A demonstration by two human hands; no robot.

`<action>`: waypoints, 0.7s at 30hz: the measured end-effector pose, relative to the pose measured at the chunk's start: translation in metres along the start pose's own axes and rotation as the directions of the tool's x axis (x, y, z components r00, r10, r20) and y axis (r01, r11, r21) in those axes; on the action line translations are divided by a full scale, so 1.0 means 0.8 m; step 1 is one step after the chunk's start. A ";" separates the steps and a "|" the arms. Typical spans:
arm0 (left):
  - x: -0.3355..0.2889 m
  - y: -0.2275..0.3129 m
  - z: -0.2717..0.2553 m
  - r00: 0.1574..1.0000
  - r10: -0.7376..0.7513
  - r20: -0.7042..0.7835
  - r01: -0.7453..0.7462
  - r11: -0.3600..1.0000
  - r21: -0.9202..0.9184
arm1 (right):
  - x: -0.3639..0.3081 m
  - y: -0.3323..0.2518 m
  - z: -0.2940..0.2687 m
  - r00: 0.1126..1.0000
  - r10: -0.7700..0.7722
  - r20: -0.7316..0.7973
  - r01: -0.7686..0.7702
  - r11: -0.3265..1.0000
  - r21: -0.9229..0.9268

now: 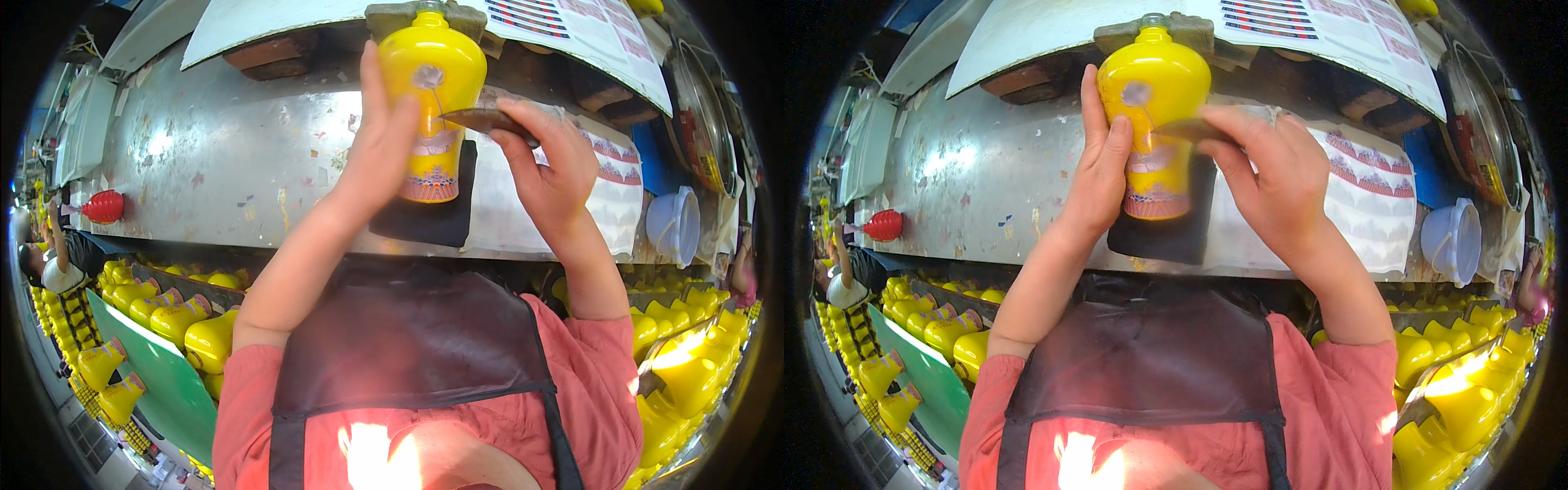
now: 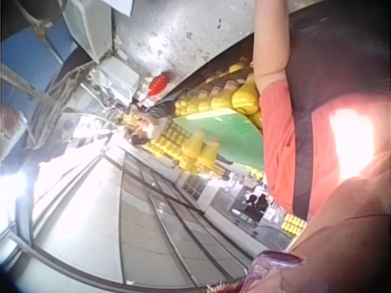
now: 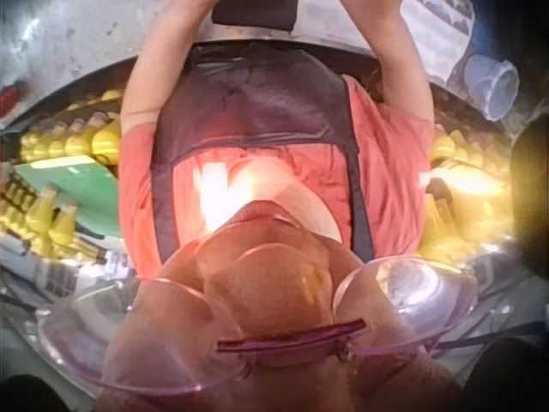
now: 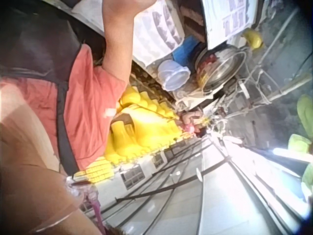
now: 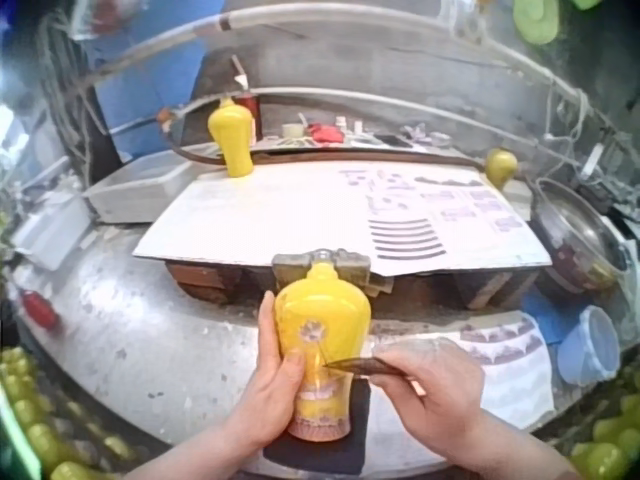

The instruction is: The person picks up a yellow plastic bottle and applies a printed label to its body, smoothing it down. They then apply a smaller seal to the bottle's neck and place the finished bottle on a nearby tray.

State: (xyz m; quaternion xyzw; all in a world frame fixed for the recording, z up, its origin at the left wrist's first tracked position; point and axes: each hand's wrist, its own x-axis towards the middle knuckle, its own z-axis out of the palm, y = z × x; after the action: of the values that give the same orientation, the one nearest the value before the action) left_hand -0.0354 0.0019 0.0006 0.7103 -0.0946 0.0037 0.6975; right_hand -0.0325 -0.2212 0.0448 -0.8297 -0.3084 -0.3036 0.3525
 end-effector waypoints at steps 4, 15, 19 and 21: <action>-0.009 -0.006 -0.002 0.998 -0.022 0.058 0.014 0.990 0.141 | 0.004 0.004 0.020 0.993 0.114 -0.024 -0.114 0.993 0.025; -0.010 -0.017 -0.004 0.994 0.009 0.108 -0.014 0.999 0.041 | -0.007 -0.004 0.026 0.995 0.099 -0.008 -0.099 0.993 -0.070; -0.011 -0.013 -0.006 0.990 -0.016 0.141 0.031 0.994 -0.107 | 0.006 0.010 0.031 0.978 0.133 -0.159 -0.145 0.987 -0.069; -0.012 -0.008 -0.008 0.987 -0.059 0.152 0.078 0.989 -0.123 | 0.006 0.003 0.028 0.986 0.098 -0.135 -0.097 0.995 0.008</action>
State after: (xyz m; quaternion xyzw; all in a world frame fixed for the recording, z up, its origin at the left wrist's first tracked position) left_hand -0.0434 0.0097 -0.0067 0.6650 -0.1216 -0.0789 0.7326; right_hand -0.0214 -0.2036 0.0341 -0.8210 -0.2430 -0.3414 0.3877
